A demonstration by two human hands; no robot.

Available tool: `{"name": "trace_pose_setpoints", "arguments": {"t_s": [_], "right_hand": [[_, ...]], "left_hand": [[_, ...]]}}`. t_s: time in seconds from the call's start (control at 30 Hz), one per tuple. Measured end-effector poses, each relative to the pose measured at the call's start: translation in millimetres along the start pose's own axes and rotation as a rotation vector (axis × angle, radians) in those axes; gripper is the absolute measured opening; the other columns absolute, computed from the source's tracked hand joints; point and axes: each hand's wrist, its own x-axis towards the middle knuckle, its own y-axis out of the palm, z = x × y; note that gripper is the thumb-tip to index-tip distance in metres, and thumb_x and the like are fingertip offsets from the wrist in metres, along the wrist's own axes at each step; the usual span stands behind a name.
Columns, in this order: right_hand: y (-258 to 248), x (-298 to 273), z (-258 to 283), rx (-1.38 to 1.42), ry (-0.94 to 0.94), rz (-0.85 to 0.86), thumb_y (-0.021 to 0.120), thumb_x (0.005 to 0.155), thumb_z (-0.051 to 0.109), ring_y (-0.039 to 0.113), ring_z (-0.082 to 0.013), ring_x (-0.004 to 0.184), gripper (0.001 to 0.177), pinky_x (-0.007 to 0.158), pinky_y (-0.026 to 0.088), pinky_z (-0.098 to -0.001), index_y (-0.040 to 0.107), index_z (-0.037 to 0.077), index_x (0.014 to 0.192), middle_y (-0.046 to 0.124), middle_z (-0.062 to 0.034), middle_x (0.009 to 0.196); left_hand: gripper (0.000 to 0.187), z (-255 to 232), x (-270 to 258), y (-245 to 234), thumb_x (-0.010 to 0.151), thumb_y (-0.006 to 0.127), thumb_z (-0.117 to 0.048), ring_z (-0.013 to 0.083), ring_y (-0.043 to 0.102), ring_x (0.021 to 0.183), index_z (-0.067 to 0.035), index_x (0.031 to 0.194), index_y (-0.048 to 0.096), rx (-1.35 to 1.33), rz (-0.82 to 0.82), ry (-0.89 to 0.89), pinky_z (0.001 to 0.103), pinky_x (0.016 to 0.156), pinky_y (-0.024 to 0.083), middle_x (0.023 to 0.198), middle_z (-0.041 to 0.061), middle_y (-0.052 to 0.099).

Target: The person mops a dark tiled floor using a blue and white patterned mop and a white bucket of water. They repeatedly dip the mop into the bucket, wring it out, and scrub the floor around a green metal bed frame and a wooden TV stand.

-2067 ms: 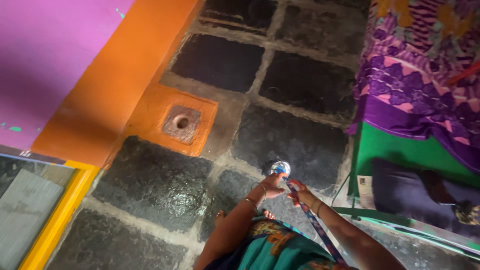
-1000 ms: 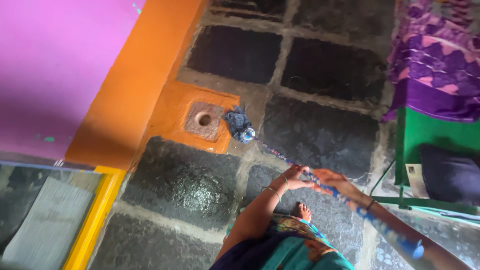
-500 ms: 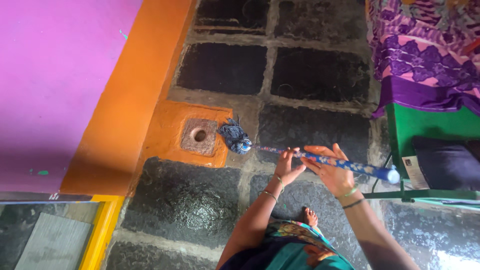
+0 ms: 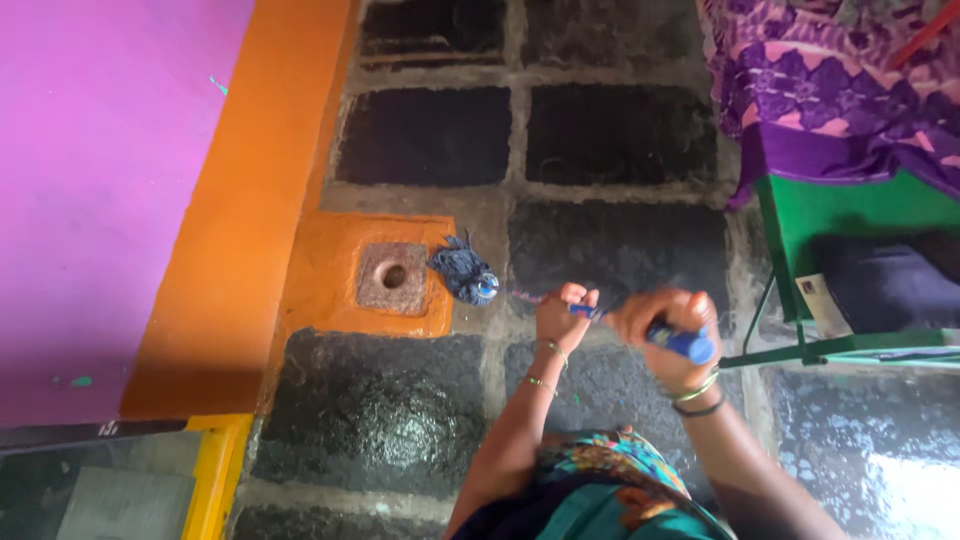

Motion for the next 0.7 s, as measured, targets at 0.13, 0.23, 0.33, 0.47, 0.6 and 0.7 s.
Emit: {"name": "trace_pose_setpoints", "arguments": {"t_s": [0.13, 0.23, 0.33, 0.47, 0.6, 0.7], "right_hand": [[12, -21, -28, 0.023, 0.07, 0.074, 0.035, 0.104, 0.063, 0.045, -0.0233, 0.06, 0.077, 0.062, 0.039, -0.036, 0.05, 0.002, 0.059, 0.051, -0.0113, 0.058], [21, -29, -39, -0.083, 0.086, 0.081, 0.034, 0.102, 0.065, 0.044, -0.0216, 0.058, 0.079, 0.06, 0.037, -0.0358, 0.048, 0.002, 0.057, 0.048, -0.0098, 0.056], [29, -30, -37, -0.269, 0.148, 0.135, 0.028, 0.099, 0.074, 0.046, -0.0181, 0.053, 0.085, 0.054, 0.035, -0.0309, 0.048, 0.003, 0.057, 0.047, -0.0063, 0.053], [37, -53, -33, -0.388, 0.172, 0.183, 0.018, 0.092, 0.084, 0.045, -0.0137, 0.049, 0.093, 0.048, 0.033, -0.0276, 0.052, 0.003, 0.059, 0.049, -0.0035, 0.054], [50, -92, -29, -0.378, 0.141, 0.181, 0.021, 0.094, 0.085, 0.05, -0.014, 0.052, 0.094, 0.056, 0.041, -0.0294, 0.052, 0.004, 0.057, 0.051, -0.003, 0.053], [59, -136, -24, -0.345, 0.11, 0.066, 0.025, 0.095, 0.084, 0.047, -0.0158, 0.053, 0.092, 0.056, 0.039, -0.0315, 0.051, 0.003, 0.059, 0.049, -0.0042, 0.054]], "left_hand": [[0.009, 31, -19, -6, 0.087, 0.072, -0.022, 0.0265, 0.075, 0.078, -0.014, 0.088, 0.069, -0.047, -0.049, 0.018, 0.04, 0.076, 0.057, 0.082, 0.006, 0.076], [0.008, 47, -25, -5, 0.081, 0.072, -0.012, 0.0282, 0.074, 0.08, -0.014, 0.089, 0.07, -0.027, -0.163, 0.097, 0.041, 0.076, 0.056, 0.083, 0.008, 0.075], [0.01, 60, -29, -6, 0.081, 0.071, -0.009, 0.0297, 0.072, 0.08, -0.012, 0.09, 0.07, -0.056, -0.194, 0.111, 0.041, 0.072, 0.056, 0.082, 0.01, 0.073], [0.004, 79, -47, -3, 0.083, 0.071, -0.01, 0.0244, 0.072, 0.07, -0.01, 0.087, 0.069, -0.109, -0.101, 0.048, 0.036, 0.064, 0.055, 0.075, 0.009, 0.072], [0.016, 95, -78, -8, 0.088, 0.07, -0.009, 0.0219, 0.063, 0.059, -0.003, 0.075, 0.062, -0.178, 0.052, 0.025, 0.033, 0.058, 0.051, 0.064, 0.01, 0.064], [0.024, 91, -105, -12, 0.088, 0.073, -0.013, 0.0148, 0.057, 0.057, -0.003, 0.071, 0.061, -0.255, 0.153, 0.016, 0.033, 0.057, 0.048, 0.062, 0.011, 0.062]]}}
